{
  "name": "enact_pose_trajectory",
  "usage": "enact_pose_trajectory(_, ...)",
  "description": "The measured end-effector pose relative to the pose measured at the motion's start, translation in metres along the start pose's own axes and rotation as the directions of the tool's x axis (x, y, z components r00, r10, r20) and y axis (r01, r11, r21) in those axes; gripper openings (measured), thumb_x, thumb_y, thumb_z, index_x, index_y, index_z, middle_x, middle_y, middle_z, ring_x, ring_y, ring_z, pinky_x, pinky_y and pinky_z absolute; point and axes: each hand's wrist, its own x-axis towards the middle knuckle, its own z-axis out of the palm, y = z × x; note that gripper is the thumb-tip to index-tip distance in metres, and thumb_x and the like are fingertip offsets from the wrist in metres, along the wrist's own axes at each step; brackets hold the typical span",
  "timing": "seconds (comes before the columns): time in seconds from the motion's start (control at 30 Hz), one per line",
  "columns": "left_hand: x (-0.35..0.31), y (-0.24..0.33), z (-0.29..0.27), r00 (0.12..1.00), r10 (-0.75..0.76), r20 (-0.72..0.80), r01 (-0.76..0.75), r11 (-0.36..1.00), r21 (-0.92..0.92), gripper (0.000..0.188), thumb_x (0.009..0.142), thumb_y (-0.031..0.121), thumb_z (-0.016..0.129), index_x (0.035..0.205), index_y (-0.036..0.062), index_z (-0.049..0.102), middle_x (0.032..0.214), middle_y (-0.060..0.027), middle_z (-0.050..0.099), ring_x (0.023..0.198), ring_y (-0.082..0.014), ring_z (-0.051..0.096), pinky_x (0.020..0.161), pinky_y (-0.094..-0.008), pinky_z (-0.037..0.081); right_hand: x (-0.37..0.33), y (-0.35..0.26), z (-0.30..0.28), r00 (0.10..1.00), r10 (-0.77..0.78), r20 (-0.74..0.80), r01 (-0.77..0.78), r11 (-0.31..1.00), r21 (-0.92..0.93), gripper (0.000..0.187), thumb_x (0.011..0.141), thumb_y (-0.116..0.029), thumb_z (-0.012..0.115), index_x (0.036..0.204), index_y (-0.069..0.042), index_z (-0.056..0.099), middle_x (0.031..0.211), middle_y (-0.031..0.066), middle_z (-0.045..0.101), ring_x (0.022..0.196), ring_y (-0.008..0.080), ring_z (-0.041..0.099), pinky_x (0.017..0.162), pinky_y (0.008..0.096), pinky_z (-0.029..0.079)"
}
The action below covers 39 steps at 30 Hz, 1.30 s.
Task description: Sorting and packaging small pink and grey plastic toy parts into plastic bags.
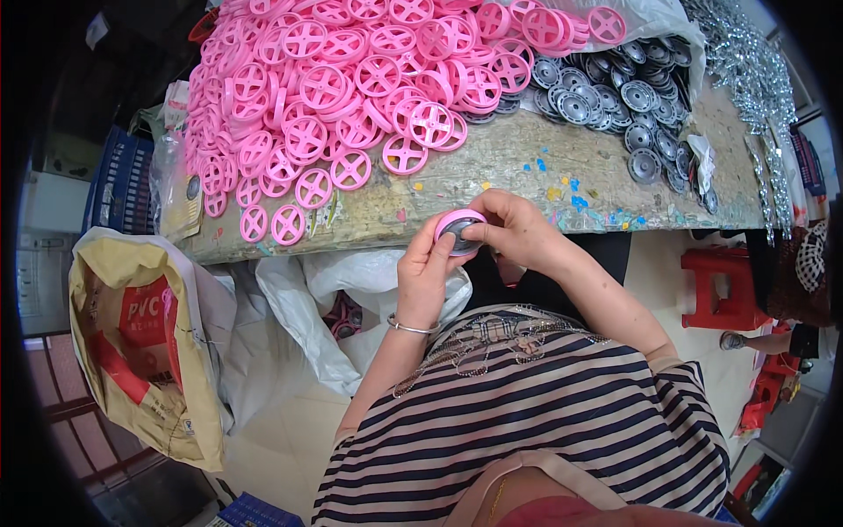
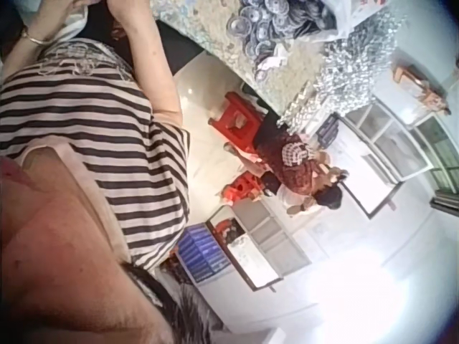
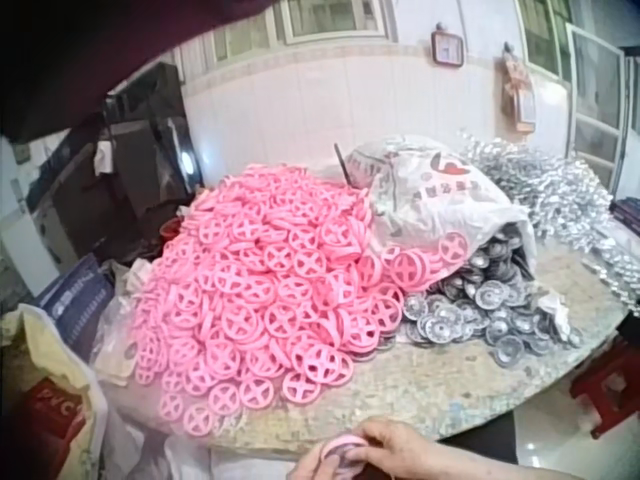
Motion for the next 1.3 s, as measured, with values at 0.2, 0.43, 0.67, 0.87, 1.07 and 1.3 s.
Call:
enact_pose_trajectory(0.2, -0.003, -0.001, 0.001, 0.999, 0.029, -0.034, -0.027, 0.997, 0.066, 0.033, 0.098, 0.010, 0.042, 0.129, -0.0023, 0.044, 0.119, -0.0130, 0.054, 0.103, -0.0214, 0.059, 0.084, -0.0373, 0.057, -0.006, -0.002, 0.007, 0.995, -0.098, -0.015, 0.097, 0.994, -0.059, 0.019, 0.086, -0.012, 0.066, 0.100, -0.002, 0.059, 0.078, 0.0010, 0.058, 0.062, 0.0058, 0.051, 0.054, 0.0221, 0.045)
enact_pose_trajectory(0.43, -0.019, 0.020, -0.010, 0.981, 0.064, -0.183, -0.048, 0.995, 0.087, 0.034, 0.101, 0.022, 0.038, 0.125, -0.0014, 0.044, 0.111, -0.0115, 0.056, 0.093, -0.0227, 0.063, 0.073, -0.0361, 0.059, -0.006, 0.005, 0.008, 0.996, -0.093, 0.009, 0.089, 0.970, 0.225, 0.027, 0.092, -0.024, 0.059, 0.108, -0.002, 0.057, 0.083, 0.0021, 0.057, 0.076, 0.0079, 0.054, 0.067, 0.0246, 0.048)
enact_pose_trajectory(0.67, -0.085, 0.017, -0.144, 0.830, 0.219, -0.514, 0.135, 0.814, 0.564, 0.029, 0.100, 0.025, 0.040, 0.113, 0.0017, 0.051, 0.084, -0.0064, 0.060, 0.062, -0.0115, 0.060, 0.053, -0.0236, 0.049, 0.059, 0.010, -0.008, 0.920, -0.362, -0.146, 0.311, 0.906, -0.288, 0.037, 0.088, -0.022, 0.062, 0.117, -0.001, 0.053, 0.111, 0.0160, 0.052, 0.091, 0.0243, 0.057, 0.080, 0.0326, 0.047)
enact_pose_trajectory(0.87, -0.104, -0.020, -0.198, 0.891, 0.326, -0.316, 0.276, 0.163, 0.947, 0.043, 0.093, 0.022, 0.053, 0.125, -0.0070, 0.046, 0.109, -0.0220, 0.060, 0.102, -0.0297, 0.059, 0.089, -0.0371, 0.046, 0.108, -0.023, -0.003, 0.759, -0.629, -0.168, 0.340, 0.603, -0.721, 0.062, 0.076, -0.023, 0.072, 0.128, -0.005, 0.045, 0.124, 0.0186, 0.045, 0.112, 0.0362, 0.049, 0.093, 0.0416, 0.044)
enact_pose_trajectory(1.07, -0.068, 0.008, -0.125, 0.860, 0.369, -0.353, 0.033, 0.650, 0.759, 0.033, 0.097, 0.013, 0.046, 0.126, -0.0013, 0.049, 0.116, -0.0162, 0.058, 0.092, -0.0174, 0.063, 0.070, -0.0255, 0.051, 0.112, -0.028, -0.019, 0.866, -0.475, -0.155, 0.294, 0.736, -0.609, 0.065, 0.070, -0.028, 0.076, 0.124, -0.003, 0.049, 0.119, 0.0203, 0.048, 0.104, 0.0346, 0.055, 0.089, 0.0398, 0.046)
enact_pose_trajectory(1.3, -0.010, 0.022, -0.004, 0.939, 0.227, -0.260, -0.272, 0.950, -0.153, 0.032, 0.098, 0.013, 0.045, 0.127, -0.0007, 0.046, 0.112, -0.0124, 0.058, 0.088, -0.0162, 0.062, 0.067, -0.0252, 0.054, 0.017, -0.053, -0.001, 0.923, -0.337, 0.184, 0.350, 0.936, -0.037, 0.059, 0.074, -0.026, 0.077, 0.124, -0.006, 0.053, 0.102, 0.0058, 0.057, 0.075, 0.0115, 0.052, 0.068, 0.0255, 0.047)
